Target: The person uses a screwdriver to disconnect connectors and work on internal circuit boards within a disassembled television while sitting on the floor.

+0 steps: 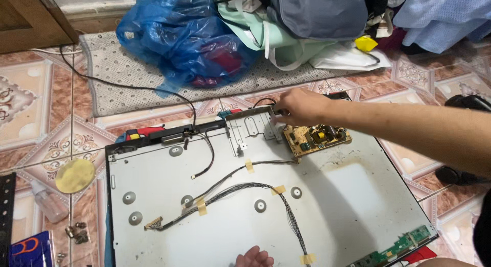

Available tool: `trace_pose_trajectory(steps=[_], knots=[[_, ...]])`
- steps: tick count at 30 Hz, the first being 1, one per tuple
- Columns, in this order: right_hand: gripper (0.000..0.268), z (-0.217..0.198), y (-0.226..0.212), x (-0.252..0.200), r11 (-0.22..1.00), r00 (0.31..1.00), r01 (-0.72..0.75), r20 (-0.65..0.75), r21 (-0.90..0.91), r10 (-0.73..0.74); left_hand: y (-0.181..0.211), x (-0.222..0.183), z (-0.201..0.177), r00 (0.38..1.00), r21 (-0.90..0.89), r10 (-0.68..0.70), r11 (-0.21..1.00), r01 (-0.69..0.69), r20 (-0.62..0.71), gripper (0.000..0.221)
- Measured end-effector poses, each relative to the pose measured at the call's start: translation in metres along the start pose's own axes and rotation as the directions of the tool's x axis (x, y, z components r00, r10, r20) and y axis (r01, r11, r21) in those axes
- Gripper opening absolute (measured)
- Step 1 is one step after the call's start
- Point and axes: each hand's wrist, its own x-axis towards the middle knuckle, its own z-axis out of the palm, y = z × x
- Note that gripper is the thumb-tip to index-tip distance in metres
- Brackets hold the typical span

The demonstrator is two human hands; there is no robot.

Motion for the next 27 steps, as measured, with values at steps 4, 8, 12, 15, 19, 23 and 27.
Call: trace_pose_trajectory(steps=[4,8,12,15,19,23,27], knots=[[0.079,0.001,-0.017,-0.017,0.920,0.941,-0.318,-0.045,0.228,0.336,0.010,0.003,0.002,0.596,-0.052,-0.127,0.989,0.142,-0.792,0.077],[0.072,0.019,0.010,-0.010,0.952,0.941,-0.307,-0.150,0.001,0.304,0.022,0.060,0.156,0.313,0.191,0.131,0.967,0.168,-0.941,0.068],[0.028,0.005,0.013,-0.023,0.938,0.965,-0.224,-0.071,0.266,0.251,0.027,0.078,0.248,0.193,0.262,0.222,0.941,0.212,-0.956,0.059],[0.027,0.024,0.035,-0.017,0.970,0.987,-0.097,-0.105,0.224,0.123,0.031,0.080,0.261,0.195,0.289,0.250,0.934,0.210,-0.948,0.060],[0.072,0.020,0.019,-0.023,0.973,0.967,-0.209,-0.131,0.094,0.220,0.033,0.081,0.266,0.212,0.290,0.246,0.933,0.214,-0.946,0.059],[0.003,0.025,0.028,-0.022,0.998,0.971,-0.010,-0.237,0.061,0.025,0.030,0.087,0.285,0.185,0.359,0.326,0.915,0.187,-0.927,0.055],[0.049,0.008,0.024,-0.023,0.955,0.976,-0.110,-0.153,0.275,0.157,0.031,0.087,0.287,0.185,0.370,0.337,0.909,0.192,-0.923,0.055]])
